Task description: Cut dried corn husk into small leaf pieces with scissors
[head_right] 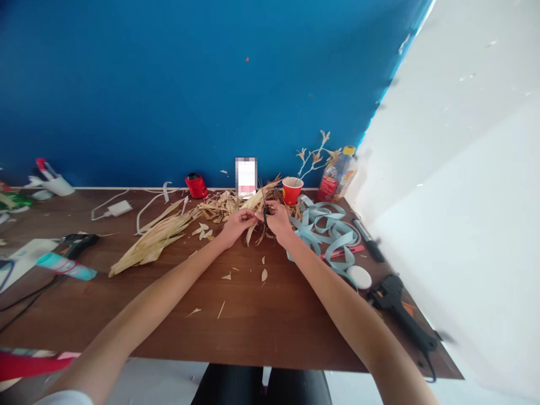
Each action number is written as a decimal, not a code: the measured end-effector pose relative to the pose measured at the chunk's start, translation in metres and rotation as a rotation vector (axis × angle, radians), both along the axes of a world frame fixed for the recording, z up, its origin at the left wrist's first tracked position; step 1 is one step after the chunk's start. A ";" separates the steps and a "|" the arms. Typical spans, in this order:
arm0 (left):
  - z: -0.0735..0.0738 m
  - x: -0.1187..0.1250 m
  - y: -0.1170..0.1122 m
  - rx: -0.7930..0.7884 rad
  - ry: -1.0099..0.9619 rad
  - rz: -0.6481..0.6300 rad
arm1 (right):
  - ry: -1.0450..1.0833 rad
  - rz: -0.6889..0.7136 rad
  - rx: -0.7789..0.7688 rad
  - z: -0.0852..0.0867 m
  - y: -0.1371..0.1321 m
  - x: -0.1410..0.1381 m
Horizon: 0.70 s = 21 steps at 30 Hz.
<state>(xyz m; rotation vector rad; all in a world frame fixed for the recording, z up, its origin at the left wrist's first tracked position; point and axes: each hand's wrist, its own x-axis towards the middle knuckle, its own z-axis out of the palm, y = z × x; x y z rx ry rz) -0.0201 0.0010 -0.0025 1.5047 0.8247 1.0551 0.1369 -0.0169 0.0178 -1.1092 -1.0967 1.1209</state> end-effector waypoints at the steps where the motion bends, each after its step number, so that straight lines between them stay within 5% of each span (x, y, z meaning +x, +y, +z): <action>1: 0.000 0.000 0.000 -0.003 0.006 0.001 | -0.016 -0.009 0.008 -0.001 0.000 -0.001; 14: -0.005 0.002 0.002 0.028 0.020 0.101 | -0.195 -0.243 0.141 -0.022 0.011 -0.021; 21: -0.012 0.001 0.009 -0.015 -0.004 0.095 | -0.111 -0.214 0.225 -0.025 0.004 -0.024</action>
